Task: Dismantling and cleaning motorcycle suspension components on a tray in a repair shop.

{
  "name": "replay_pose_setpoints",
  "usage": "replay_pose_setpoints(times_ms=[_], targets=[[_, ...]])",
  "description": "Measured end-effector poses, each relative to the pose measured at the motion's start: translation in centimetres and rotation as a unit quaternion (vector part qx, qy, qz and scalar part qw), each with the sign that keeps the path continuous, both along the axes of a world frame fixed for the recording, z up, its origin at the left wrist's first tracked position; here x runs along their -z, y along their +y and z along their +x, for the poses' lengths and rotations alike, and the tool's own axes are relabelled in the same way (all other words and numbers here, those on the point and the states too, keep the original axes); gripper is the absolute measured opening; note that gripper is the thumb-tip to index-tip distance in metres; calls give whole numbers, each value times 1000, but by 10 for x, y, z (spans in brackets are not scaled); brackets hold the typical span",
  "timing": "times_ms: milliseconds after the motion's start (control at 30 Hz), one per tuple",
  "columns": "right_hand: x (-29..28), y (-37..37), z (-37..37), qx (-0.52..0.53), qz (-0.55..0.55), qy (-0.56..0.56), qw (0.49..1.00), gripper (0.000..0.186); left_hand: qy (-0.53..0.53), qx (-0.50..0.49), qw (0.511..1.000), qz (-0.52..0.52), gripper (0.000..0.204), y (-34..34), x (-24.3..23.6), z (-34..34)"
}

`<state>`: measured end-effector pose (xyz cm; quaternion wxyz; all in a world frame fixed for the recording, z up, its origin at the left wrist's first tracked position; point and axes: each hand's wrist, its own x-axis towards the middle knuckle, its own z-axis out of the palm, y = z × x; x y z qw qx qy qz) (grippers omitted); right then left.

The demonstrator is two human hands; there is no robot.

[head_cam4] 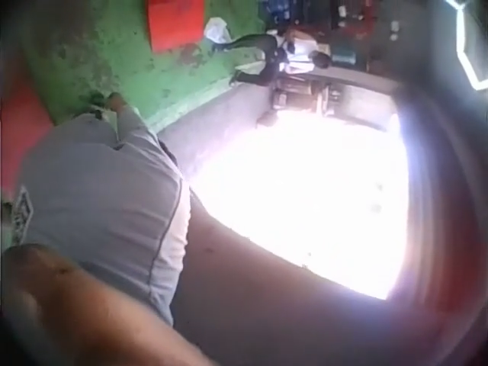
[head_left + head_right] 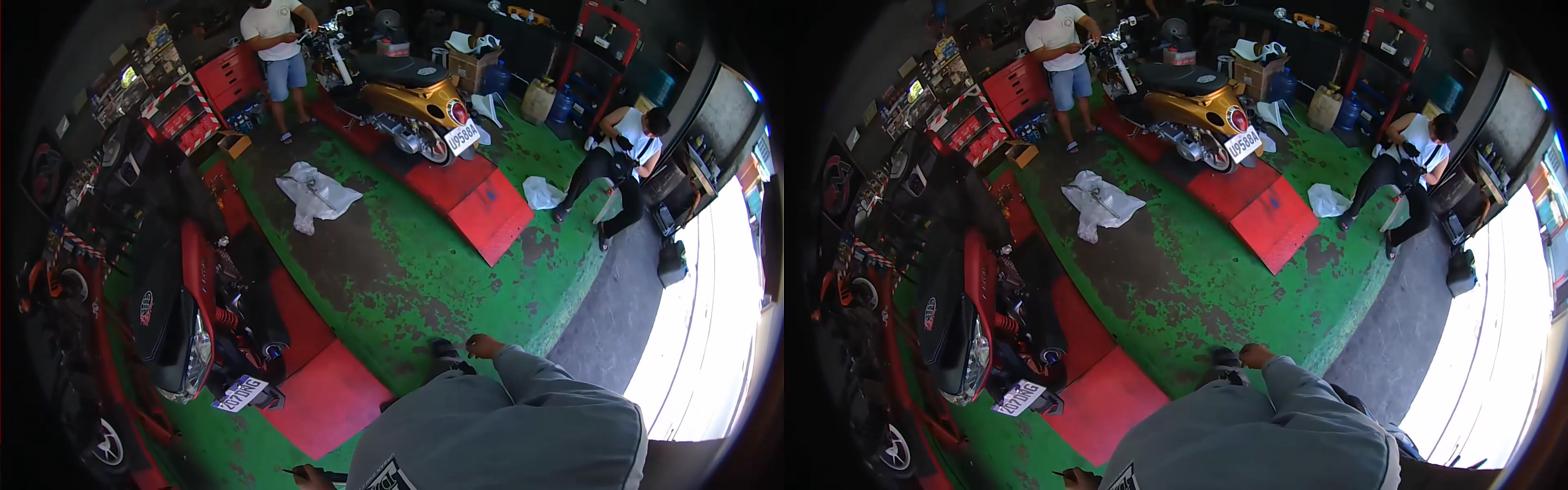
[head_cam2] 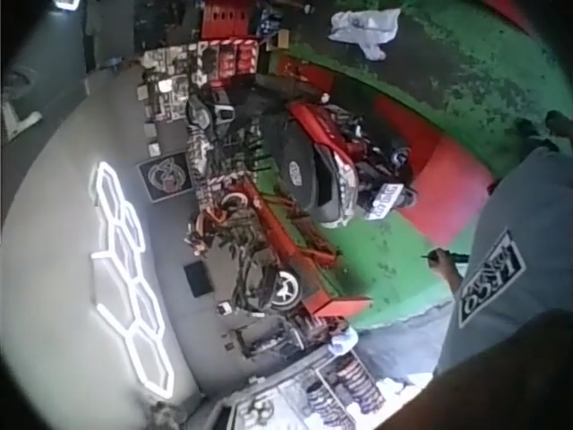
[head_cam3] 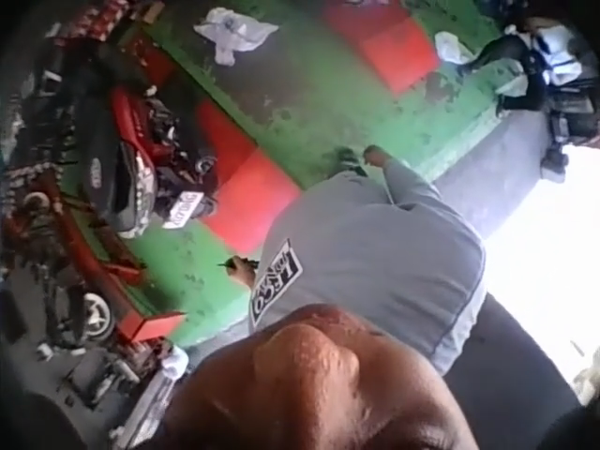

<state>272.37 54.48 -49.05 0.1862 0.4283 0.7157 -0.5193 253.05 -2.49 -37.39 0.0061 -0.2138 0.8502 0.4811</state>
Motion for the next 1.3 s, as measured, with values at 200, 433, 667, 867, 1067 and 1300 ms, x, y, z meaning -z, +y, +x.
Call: replay_pose_setpoints(times_ms=[200,433,667,867,1067,1300], targets=[[-24,52,7,34,-23,-2,999,42,72,3,997,18,15,44,11,16],[23,95,21,70,-68,16,995,39,123,97,987,-32,10,128,-20,32],[34,110,32,85,-85,23,992,40,100,88,991,-8,10,182,-45,43],[69,132,67,118,-126,21,985,39,73,94,993,17,11,202,-57,45],[96,170,115,125,-125,12,984,31,77,90,993,-26,16,216,-36,42],[94,217,110,7,-130,8,991,31,75,31,996,-36,19,212,-20,53]])
